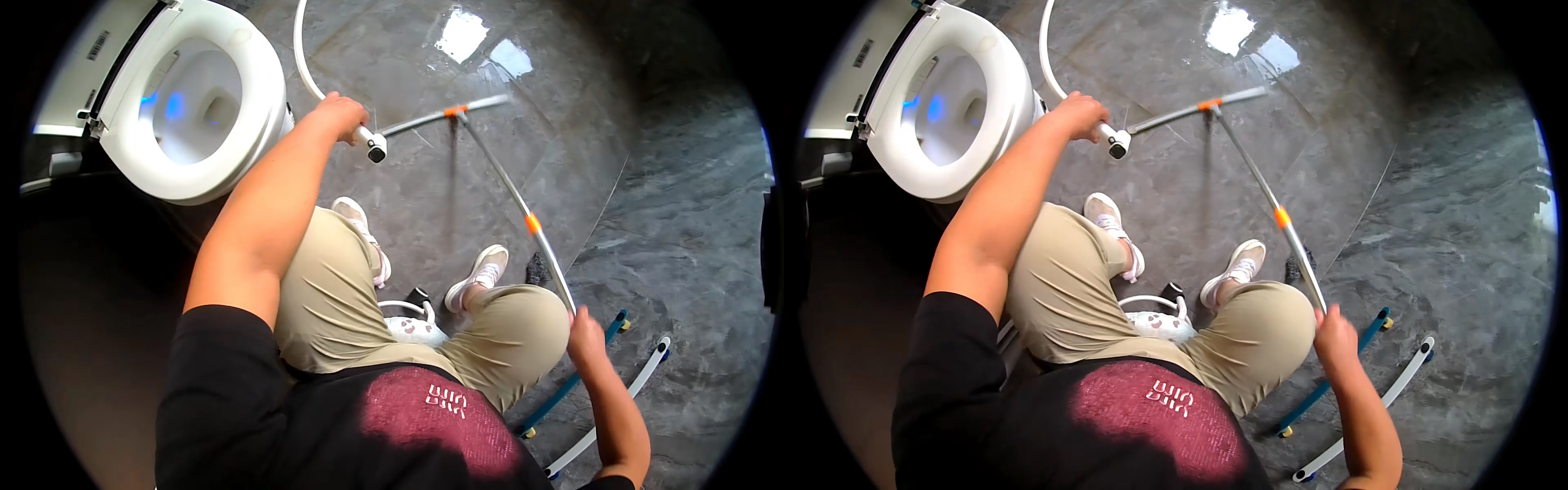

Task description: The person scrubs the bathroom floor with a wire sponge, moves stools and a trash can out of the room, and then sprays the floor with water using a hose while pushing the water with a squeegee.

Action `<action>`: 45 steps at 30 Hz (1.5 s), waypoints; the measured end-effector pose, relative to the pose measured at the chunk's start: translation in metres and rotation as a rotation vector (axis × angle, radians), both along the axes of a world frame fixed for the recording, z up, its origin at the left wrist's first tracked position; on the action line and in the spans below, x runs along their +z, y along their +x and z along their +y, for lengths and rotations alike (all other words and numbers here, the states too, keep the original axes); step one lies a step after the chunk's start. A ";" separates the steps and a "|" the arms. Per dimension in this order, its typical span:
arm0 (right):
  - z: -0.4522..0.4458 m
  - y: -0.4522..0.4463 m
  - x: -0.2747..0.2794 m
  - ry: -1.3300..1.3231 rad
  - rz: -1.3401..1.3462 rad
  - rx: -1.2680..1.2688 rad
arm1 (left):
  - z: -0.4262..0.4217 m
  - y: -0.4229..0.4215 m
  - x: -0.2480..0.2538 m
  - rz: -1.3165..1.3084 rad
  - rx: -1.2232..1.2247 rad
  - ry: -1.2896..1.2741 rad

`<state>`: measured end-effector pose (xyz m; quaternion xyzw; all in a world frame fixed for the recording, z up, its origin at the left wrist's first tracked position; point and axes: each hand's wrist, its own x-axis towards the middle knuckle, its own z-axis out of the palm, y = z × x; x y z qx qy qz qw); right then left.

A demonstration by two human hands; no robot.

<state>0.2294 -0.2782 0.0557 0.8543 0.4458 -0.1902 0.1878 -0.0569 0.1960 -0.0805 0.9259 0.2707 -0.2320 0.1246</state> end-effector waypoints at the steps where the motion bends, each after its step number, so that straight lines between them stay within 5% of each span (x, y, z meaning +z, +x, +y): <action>1: 0.025 0.003 -0.010 0.032 0.004 -0.002 | 0.000 0.002 0.002 0.006 -0.002 0.013; 5: 0.106 0.031 -0.035 0.111 -0.088 0.020 | -0.004 -0.002 0.006 0.021 -0.002 0.030; 10: 0.170 0.035 0.025 0.150 -0.041 0.027 | -0.015 -0.004 0.017 0.041 0.040 0.011; 19: 0.035 0.018 0.139 0.103 0.024 -0.003 | -0.017 0.003 0.015 0.044 0.014 -0.028; 25: 0.064 -0.029 0.098 -0.080 -0.026 0.050 | -0.003 -0.006 0.012 0.088 -0.004 -0.016; 37: 0.304 -0.041 -0.061 0.321 0.139 0.146 | 0.004 -0.014 0.010 0.139 0.017 0.037; 41: 0.339 -0.023 -0.036 0.280 0.140 0.151 | 0.002 -0.011 0.015 0.179 0.045 0.057; 45: 0.282 0.052 0.018 0.337 0.087 0.112 | 0.005 -0.008 0.020 0.148 0.060 0.111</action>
